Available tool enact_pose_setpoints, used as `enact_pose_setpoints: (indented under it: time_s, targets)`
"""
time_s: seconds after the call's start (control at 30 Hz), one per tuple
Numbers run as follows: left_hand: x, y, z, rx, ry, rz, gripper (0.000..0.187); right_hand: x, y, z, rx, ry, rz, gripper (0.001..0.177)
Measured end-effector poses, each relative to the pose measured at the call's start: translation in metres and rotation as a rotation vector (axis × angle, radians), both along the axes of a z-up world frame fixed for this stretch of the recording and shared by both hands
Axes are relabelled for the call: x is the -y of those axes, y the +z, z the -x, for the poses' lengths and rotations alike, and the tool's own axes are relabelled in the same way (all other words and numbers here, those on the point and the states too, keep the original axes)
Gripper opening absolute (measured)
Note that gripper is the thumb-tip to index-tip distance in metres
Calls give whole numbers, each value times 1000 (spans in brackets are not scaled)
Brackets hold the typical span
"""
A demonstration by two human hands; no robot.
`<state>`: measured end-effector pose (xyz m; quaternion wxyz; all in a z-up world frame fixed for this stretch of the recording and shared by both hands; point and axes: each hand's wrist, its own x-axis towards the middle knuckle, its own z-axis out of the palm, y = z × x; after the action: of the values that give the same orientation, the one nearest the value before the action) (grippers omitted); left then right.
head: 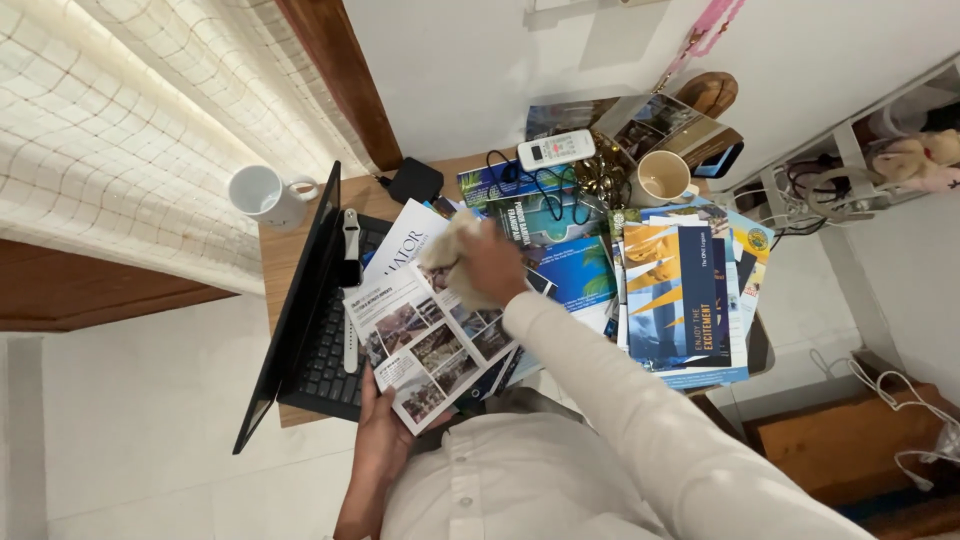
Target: The person wipes the surfaces of several brochures and pamphlets on a desk using a cloth. They pick up each item, wipe both sides, and place it back on the desk. The person also flips through the pages of some brochures while wiping them.
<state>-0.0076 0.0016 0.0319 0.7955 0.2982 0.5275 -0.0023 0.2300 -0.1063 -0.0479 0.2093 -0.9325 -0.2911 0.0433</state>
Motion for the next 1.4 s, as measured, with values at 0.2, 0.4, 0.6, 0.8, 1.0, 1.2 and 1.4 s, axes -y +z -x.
enact_pose_setpoints:
  time_s: [0.2,0.4,0.6,0.8,1.0,1.2,1.4]
  targets:
    - [-2,-5,3,10,-49,-16,67,-1,37,9,-420,-316,-226,48]
    - [1,-34,2,12,-69,-105,64,2,26,126,-396,396,-167,55]
    - [5,-15,5,48,-37,-40,69,35,48,74,-119,390,-207,44]
    - [1,4,6,-69,-28,-59,69,92,8,-5,-115,-131,228,32]
    - [-10,-8,18,-25,-32,-75,68,115,-32,-11,213,-120,263,63]
    - [-9,-17,18,-23,-81,-111,68,85,-2,77,-90,-112,-6,31]
    - [-11,-26,20,-12,-95,-127,66,102,-46,81,-465,-357,68,69]
